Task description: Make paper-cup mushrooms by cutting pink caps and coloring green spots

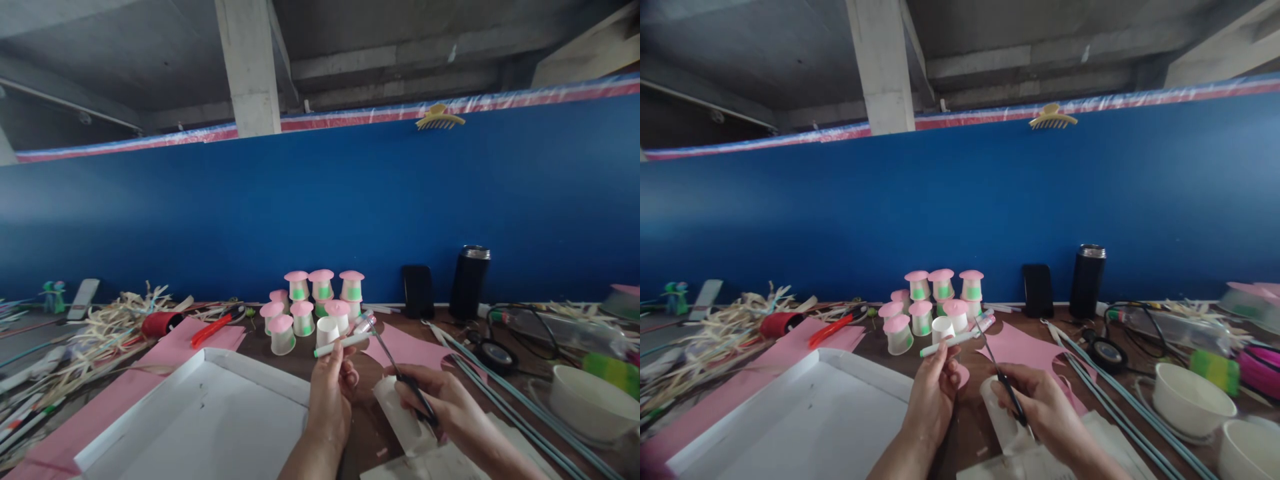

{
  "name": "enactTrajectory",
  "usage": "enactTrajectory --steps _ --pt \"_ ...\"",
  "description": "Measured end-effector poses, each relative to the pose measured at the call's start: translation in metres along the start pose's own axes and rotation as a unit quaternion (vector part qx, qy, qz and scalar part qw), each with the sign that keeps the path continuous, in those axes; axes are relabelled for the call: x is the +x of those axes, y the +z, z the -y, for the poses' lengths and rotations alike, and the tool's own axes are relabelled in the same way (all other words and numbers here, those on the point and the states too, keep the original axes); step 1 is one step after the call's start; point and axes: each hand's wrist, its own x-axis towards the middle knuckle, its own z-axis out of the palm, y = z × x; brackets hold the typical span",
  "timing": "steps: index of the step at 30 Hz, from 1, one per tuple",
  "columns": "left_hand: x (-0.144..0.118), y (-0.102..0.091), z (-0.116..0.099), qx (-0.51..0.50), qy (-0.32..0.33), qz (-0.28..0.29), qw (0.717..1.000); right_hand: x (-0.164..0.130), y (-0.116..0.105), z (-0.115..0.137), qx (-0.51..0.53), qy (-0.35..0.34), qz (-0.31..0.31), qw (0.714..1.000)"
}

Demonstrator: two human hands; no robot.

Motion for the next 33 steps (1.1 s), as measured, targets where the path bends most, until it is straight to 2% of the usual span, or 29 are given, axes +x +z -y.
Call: enactTrajectory --steps 7,15,22,33 --pt "0.0008 0.0004 0.0002 0.002 0.003 0.005 1.0 0.0011 -0.0023 -0.0056 -0.002 0.001 -0.001 1.0" --pt "0.0001 -0.0007 0.0011 0.006 0.003 0.003 1.0 -0.0008 0.0011 0.0026 -0.013 0.008 -0.016 1.0" --pt "0.0007 -0.0009 0.0009 0.011 0.003 0.005 1.0 0.0006 0.0 -0.0004 -0.018 0.019 -0.011 1.0" --pt "-0.0013 -0.0017 0.0007 0.03 -0.001 0.013 0.999 -0.0006 0.0017 0.0023 -0.028 0.004 -0.011 1.0"
